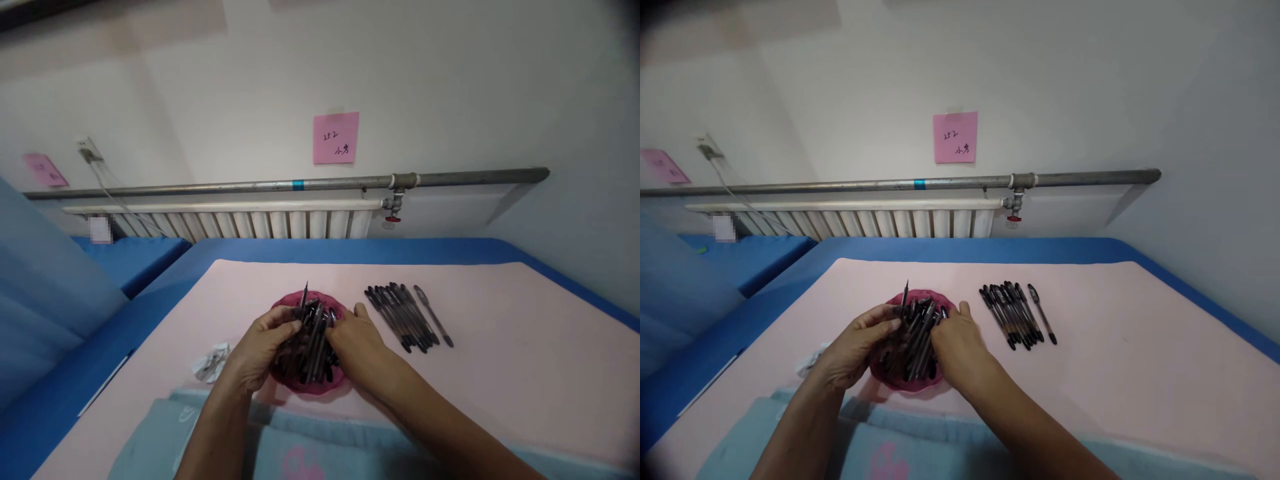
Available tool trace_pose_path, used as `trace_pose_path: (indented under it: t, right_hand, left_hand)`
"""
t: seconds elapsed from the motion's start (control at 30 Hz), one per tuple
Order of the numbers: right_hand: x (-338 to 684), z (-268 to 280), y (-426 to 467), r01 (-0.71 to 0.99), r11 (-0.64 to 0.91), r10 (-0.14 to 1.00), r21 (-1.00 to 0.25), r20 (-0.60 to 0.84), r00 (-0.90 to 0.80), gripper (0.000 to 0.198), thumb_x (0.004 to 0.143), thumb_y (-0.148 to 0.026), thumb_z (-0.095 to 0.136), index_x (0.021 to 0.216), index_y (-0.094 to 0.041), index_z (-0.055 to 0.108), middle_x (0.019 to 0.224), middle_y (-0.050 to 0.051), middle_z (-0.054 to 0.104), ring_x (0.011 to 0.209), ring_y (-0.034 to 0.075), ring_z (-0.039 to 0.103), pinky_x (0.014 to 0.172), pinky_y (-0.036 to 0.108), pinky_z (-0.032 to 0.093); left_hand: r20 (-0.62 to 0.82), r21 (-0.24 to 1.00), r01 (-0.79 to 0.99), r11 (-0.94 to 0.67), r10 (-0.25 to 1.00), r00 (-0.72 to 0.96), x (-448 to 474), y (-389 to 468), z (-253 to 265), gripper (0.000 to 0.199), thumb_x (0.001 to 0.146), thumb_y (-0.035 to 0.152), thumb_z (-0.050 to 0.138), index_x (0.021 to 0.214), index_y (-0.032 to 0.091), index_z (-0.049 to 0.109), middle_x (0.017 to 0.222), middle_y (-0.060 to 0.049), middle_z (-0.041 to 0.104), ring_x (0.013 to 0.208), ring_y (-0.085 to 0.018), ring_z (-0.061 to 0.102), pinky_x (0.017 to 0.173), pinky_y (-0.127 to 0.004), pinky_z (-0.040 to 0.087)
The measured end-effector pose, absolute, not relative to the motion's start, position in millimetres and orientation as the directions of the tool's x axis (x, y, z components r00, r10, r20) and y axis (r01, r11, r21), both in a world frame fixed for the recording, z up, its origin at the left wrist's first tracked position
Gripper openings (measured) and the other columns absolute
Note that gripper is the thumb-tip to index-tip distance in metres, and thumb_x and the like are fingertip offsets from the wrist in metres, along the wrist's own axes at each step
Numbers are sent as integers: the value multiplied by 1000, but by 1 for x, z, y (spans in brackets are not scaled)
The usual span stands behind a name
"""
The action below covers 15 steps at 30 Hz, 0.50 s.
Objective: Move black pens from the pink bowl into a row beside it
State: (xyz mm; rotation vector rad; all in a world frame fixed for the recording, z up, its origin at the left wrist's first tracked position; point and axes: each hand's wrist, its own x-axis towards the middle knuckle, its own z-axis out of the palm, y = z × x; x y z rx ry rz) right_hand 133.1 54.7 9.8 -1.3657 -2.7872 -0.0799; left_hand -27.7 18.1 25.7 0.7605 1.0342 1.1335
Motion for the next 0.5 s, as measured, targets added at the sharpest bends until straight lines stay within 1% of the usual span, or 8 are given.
trace_pose_path:
  t: [0.1, 0.2, 0.3, 0.4, 0.43, 0.47, 0.5]
  right_hand:
    - [133, 7, 56, 792, 609, 791, 44, 48, -610, 22, 70, -6, 51, 55, -18, 62, 62, 9, 65, 70, 23, 51, 73, 38, 22]
    - [132, 9, 56, 788, 613, 789, 59, 15, -615, 20, 69, -6, 53, 56, -17, 62, 63, 9, 65, 68, 22, 52, 72, 38, 23]
    - [134, 20, 54, 794, 607, 795, 30, 4, -607, 18, 69, -7, 53, 58, -18, 62, 65, 8, 66, 70, 22, 53, 70, 36, 24]
    - [140, 37, 54, 797, 603, 797, -39, -3, -604, 18, 70, -7, 50, 64, -17, 64, 67, 8, 66, 68, 20, 54, 67, 34, 26]
    - [143, 42, 54, 802, 592, 805, -82, 11, -593, 19, 72, -7, 49, 65, -17, 64, 68, 7, 66, 67, 20, 55, 66, 33, 27]
    - [145, 46, 56, 799, 582, 811, -152, 44, -583, 20, 74, -8, 47, 67, -17, 64, 69, 6, 66, 67, 19, 55, 66, 32, 28]
    - [148, 49, 57, 780, 574, 816, -249, 93, -571, 21, 75, -10, 46, 70, -18, 65, 71, 5, 66, 68, 18, 55, 66, 31, 30]
  left_hand:
    - [-268, 897, -346, 273, 961, 64, -27, 18, 28, 24, 62, 19, 68, 86, 15, 64, 76, -3, 66, 66, -12, 60, 67, -27, 46]
    - [-267, 900, -341, 271, 962, 58, -27, 17, 29, 25, 61, 19, 68, 85, 15, 64, 76, -3, 66, 66, -12, 59, 67, -27, 46]
    - [-266, 900, -345, 267, 963, 52, -28, 18, 30, 24, 62, 19, 68, 85, 15, 63, 75, -3, 66, 65, -12, 60, 67, -27, 46]
    - [-273, 901, -339, 272, 961, 46, -29, 18, 31, 23, 63, 20, 67, 84, 15, 62, 73, -2, 65, 63, -12, 60, 63, -27, 46]
    - [-273, 902, -335, 273, 961, 49, -30, 18, 31, 23, 63, 20, 67, 85, 15, 62, 73, -3, 65, 63, -13, 60, 62, -26, 46]
    - [-268, 903, -334, 270, 962, 53, -30, 18, 31, 23, 63, 20, 67, 85, 14, 62, 73, -3, 65, 63, -13, 60, 62, -26, 46]
    - [-262, 904, -335, 266, 963, 59, -30, 18, 31, 23, 63, 20, 67, 85, 14, 61, 74, -3, 66, 63, -13, 61, 62, -26, 46]
